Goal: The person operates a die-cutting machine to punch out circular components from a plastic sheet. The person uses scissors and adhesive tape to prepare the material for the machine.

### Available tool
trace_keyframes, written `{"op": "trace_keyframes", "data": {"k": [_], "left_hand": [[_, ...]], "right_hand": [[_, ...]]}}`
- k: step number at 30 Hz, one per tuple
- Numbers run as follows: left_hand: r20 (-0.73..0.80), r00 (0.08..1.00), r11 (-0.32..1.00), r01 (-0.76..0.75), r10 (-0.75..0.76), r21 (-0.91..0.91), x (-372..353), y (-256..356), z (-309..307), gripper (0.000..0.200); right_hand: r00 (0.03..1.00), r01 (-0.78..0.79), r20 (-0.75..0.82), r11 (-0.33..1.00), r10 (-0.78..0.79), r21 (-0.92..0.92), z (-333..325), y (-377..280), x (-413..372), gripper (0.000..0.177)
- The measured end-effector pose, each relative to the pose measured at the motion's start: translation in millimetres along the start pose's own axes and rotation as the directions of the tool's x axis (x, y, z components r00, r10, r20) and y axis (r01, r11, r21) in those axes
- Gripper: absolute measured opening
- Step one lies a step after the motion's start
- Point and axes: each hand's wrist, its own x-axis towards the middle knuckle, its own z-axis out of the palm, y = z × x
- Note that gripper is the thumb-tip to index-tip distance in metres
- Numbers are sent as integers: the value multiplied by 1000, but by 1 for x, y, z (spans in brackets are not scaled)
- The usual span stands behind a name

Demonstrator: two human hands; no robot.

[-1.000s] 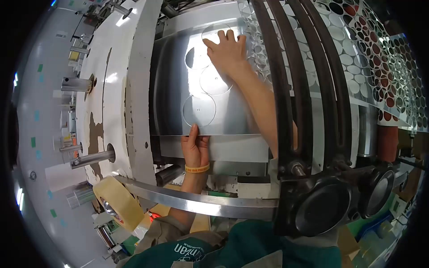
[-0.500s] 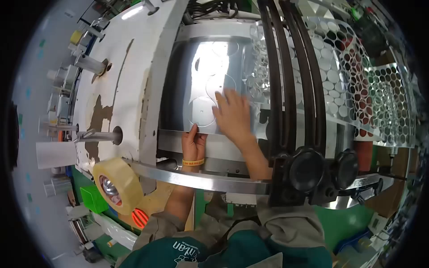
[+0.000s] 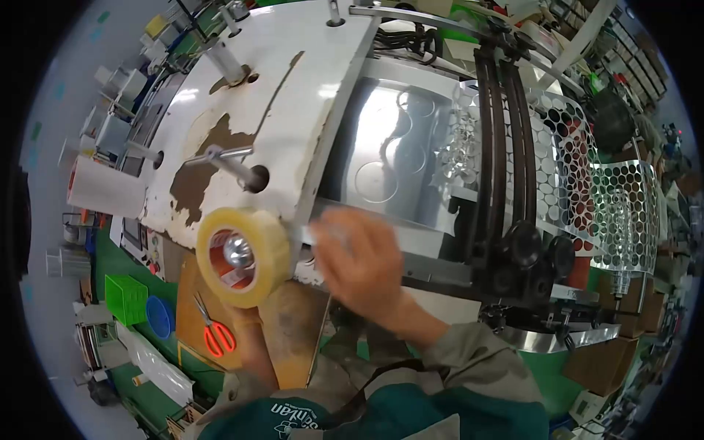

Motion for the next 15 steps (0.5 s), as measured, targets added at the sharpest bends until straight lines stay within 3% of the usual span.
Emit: {"op": "trace_keyframes", "data": {"k": [2, 3, 5, 6, 8, 9, 10, 11, 12, 14, 15], "left_hand": [[74, 993, 996, 91, -90, -17, 34, 16, -3, 69], [183, 971, 973, 180, -153, -142, 50, 19, -19, 69], [133, 983, 966, 156, -131, -205, 80, 16, -31, 62], [133, 979, 952, 184, -155, -245, 87, 16, -38, 58], [65, 995, 957, 96, -81, -273, 95, 15, -43, 52], [79, 997, 983, 23, -8, -183, 93, 21, -44, 47], [31, 983, 869, 174, -181, -464, 95, 30, -48, 47], [30, 990, 912, 140, -139, -385, 102, 26, -55, 45], [31, 995, 947, 101, -96, -304, 107, 24, -56, 43], [174, 982, 955, 120, -74, -273, 111, 25, -56, 43], [191, 978, 940, 147, -90, -307, 116, 23, -59, 43]], "right_hand": [[986, -127, 98, 986, 137, -105, 18, 3, 8, 15], [936, -218, 238, 959, 258, -184, 20, -4, 11, 22], [736, -347, 455, 857, 501, -382, 18, -18, 14, 37], [792, -325, 402, 875, 459, -360, 23, -14, 8, 49], [779, -306, 397, 847, 485, -434, 24, -18, 9, 48], [795, -253, 401, 850, 455, -462, 24, -20, 11, 48], [807, -202, 408, 849, 427, -489, 23, -22, 10, 48], [848, -128, 395, 861, 353, -493, 22, -26, 10, 49], [839, -154, 381, 840, 389, -520, 24, -25, 10, 49], [811, -210, 352, 793, 468, -571, 31, -17, 4, 48], [848, -189, 315, 797, 427, -574, 32, -16, 2, 50]]}}
